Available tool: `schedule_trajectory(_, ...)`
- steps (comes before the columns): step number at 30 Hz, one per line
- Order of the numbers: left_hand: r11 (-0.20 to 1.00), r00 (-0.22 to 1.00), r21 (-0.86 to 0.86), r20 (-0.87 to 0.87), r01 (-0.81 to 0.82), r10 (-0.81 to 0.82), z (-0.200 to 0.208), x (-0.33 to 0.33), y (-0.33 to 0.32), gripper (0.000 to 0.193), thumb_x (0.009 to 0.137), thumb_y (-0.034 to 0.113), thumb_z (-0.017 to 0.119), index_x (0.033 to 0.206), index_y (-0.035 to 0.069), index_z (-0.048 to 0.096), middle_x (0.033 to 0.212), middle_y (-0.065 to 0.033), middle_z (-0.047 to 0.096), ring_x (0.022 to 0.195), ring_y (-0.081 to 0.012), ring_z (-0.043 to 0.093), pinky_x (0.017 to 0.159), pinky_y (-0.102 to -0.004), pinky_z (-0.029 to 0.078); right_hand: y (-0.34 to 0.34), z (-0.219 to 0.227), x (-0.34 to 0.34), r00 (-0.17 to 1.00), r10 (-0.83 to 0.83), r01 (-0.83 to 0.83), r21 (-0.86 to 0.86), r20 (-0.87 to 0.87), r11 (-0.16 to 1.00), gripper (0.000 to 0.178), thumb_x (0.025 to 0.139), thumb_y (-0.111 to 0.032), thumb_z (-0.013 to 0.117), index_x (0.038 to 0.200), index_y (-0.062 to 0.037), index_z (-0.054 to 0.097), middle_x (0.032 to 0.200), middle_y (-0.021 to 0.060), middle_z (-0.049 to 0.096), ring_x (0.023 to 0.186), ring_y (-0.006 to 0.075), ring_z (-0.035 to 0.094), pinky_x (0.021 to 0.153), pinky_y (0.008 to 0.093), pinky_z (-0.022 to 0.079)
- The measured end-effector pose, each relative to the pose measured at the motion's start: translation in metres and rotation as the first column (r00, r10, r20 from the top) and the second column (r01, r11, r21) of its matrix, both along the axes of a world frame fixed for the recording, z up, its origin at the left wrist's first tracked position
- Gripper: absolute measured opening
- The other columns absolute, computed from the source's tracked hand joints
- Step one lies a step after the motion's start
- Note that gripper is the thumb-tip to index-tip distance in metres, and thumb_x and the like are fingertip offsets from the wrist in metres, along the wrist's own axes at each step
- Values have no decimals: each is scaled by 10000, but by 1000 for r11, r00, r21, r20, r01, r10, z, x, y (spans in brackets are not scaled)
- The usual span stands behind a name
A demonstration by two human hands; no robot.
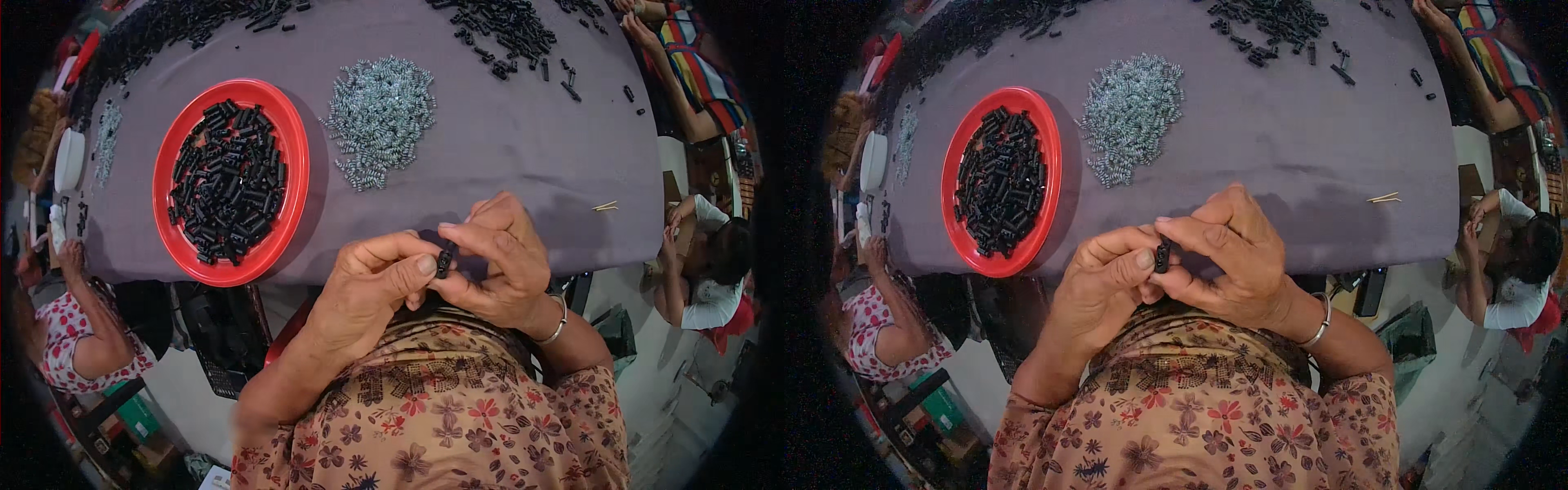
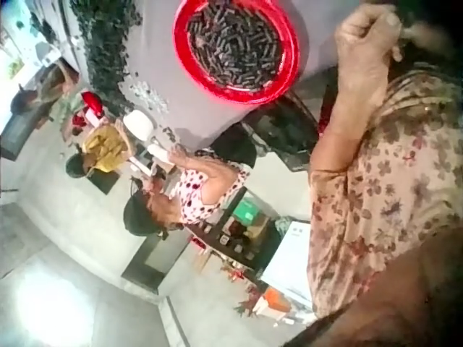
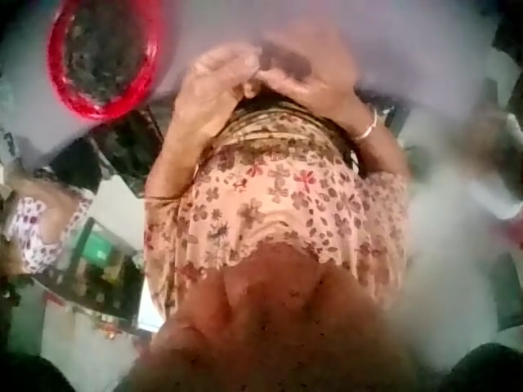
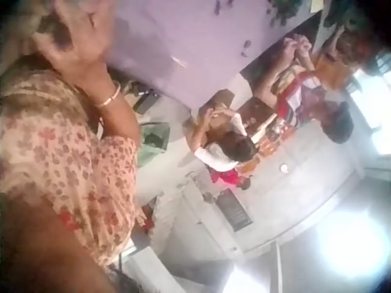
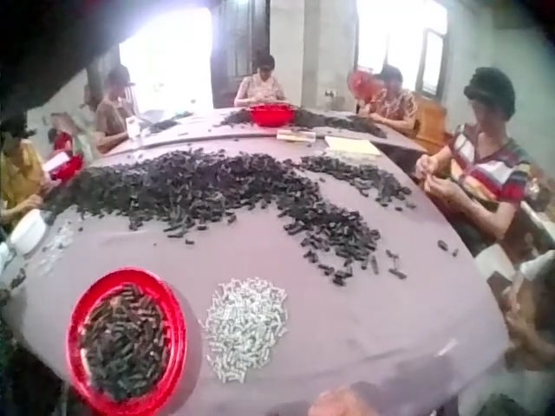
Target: Manually inserting small silver internal parts into black plastic housings at an assembly table.
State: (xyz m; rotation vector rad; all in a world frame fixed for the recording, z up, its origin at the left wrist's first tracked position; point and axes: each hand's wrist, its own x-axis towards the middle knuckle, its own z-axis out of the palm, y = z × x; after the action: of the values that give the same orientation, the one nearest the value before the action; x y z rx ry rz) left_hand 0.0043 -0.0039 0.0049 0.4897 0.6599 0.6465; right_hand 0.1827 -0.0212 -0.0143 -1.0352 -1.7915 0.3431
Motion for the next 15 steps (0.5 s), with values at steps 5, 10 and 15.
schedule_trajectory(5, 999, 999, 4, 20, -32, 32, 1, 2, -1, 86, 865, 40, 590, 887, -26, 641, 786, -3, 513, 648, -63, 465, 594, -203, 380, 0, 6, 1, 998, 51, -50, -30, 22, 998, 370, 668, -151, 780, 982, -7, 646, 766, 47, 535, 653, 194, 487, 574, 309, 424)
schedule_trajectory(10, 999, 999, -7, 30, -41, 41, -1, 1, -1, 75, 866, 28, 580, 864, -21, 637, 775, 4, 479, 645, -62, 466, 594, -201, 381, 0, 7, 2, 994, 76, -74, -37, 74, 997, 353, 671, -124, 779, 967, 11, 643, 769, 62, 521, 670, 210, 499, 576, 324, 437)
schedule_trajectory(15, 996, 998, -67, 15, -56, 57, 2, 2, -2, 70, 867, 33, 585, 852, -14, 636, 772, 6, 501, 648, -57, 479, 589, -191, 384, 1, 8, 3, 991, 69, -69, -3, 116, 998, 346, 697, -167, 766, 959, 19, 639, 787, 74, 506, 662, 219, 484, 564, 328, 431)
